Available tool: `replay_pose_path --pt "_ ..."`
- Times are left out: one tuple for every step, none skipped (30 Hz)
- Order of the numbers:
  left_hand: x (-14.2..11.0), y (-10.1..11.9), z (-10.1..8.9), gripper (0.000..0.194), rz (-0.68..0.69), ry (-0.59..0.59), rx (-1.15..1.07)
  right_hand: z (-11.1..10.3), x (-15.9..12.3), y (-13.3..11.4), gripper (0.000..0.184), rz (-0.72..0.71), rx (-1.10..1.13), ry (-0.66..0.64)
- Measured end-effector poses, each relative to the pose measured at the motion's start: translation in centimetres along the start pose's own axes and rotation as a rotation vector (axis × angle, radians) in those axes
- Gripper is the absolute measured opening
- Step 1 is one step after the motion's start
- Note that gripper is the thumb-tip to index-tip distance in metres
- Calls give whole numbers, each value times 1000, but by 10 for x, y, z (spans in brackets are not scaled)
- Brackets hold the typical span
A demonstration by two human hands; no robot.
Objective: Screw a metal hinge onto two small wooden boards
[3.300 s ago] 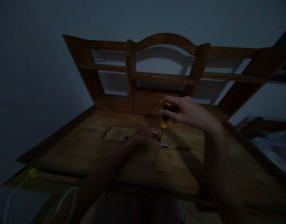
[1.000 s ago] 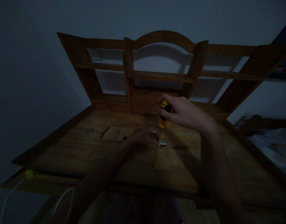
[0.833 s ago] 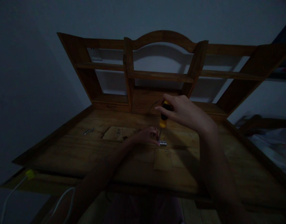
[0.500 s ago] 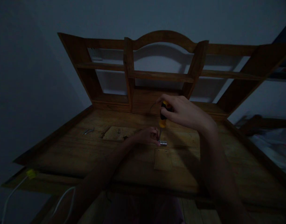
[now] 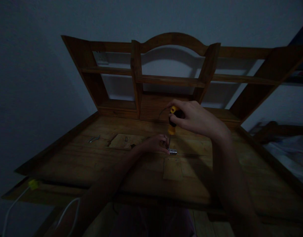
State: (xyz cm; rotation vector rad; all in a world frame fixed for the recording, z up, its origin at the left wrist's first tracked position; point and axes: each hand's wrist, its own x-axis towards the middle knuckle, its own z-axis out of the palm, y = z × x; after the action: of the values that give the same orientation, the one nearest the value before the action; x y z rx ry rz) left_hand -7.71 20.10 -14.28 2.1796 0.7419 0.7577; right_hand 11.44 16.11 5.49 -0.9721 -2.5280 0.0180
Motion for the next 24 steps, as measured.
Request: replay_pose_path --pt "0 -1 0 32 2 -3 3 1 0 0 29 -6 -1 9" --pt "0 -2 0 32 2 -3 6 1 0 0 27 -6 -5 16" --pt "0 -2 0 32 -1 -1 8 2 0 0 27 2 -12 22" --pt "0 -2 0 33 -9 0 9 3 0 1 29 17 -23 21" --pt "0 -3 0 34 -19 1 9 4 0 1 31 33 -35 20" --pt "-1 -3 1 35 -28 2 9 4 0 2 32 43 -43 18" --pt "-1 -2 1 35 -35 4 8 4 0 3 34 46 -48 13" --pt "-1 -2 1 35 -38 3 8 4 0 3 36 41 -50 9" --pt "-1 -2 1 35 -38 4 11 3 0 4 38 33 -49 4" --pt "-1 -1 1 35 -36 6 16 2 -1 4 40 26 -46 -2" --pt "-1 0 1 34 -35 5 21 1 -1 4 41 21 -41 -8" --pt "0 0 1 34 -37 1 25 1 -1 4 40 17 -36 -10" --pt "0 1 1 33 -39 -2 28 0 -1 4 38 13 -29 -9" --pt "0 2 0 33 -41 -3 30 0 -1 3 35 8 -22 -9" --pt "0 3 0 32 -44 -3 32 0 -1 2 33 3 -16 -11" --pt "0 4 0 32 -48 -2 34 0 -1 2 32 -3 -12 -11" --pt "0 4 0 32 -54 -1 35 1 -1 1 31 -11 -10 -11" --pt "0 4 0 33 -57 -1 32 1 -1 1 32 -16 -9 -10" --pt "0 3 0 34 -58 -4 27 2 -1 0 34 -19 -9 -10" --pt "0 2 0 34 -58 -6 21 2 -2 0 37 -22 -5 -9" --pt "0 2 0 35 -57 -4 18 1 -2 0 40 -26 0 -12" --pt "-1 1 0 35 -56 2 21 1 -3 0 41 -28 6 -17" --pt "-1 0 0 35 -54 9 26 0 -3 0 41 -29 11 -22" --pt "-1 0 0 35 -48 16 32 -1 -4 -1 39 -32 14 -26"
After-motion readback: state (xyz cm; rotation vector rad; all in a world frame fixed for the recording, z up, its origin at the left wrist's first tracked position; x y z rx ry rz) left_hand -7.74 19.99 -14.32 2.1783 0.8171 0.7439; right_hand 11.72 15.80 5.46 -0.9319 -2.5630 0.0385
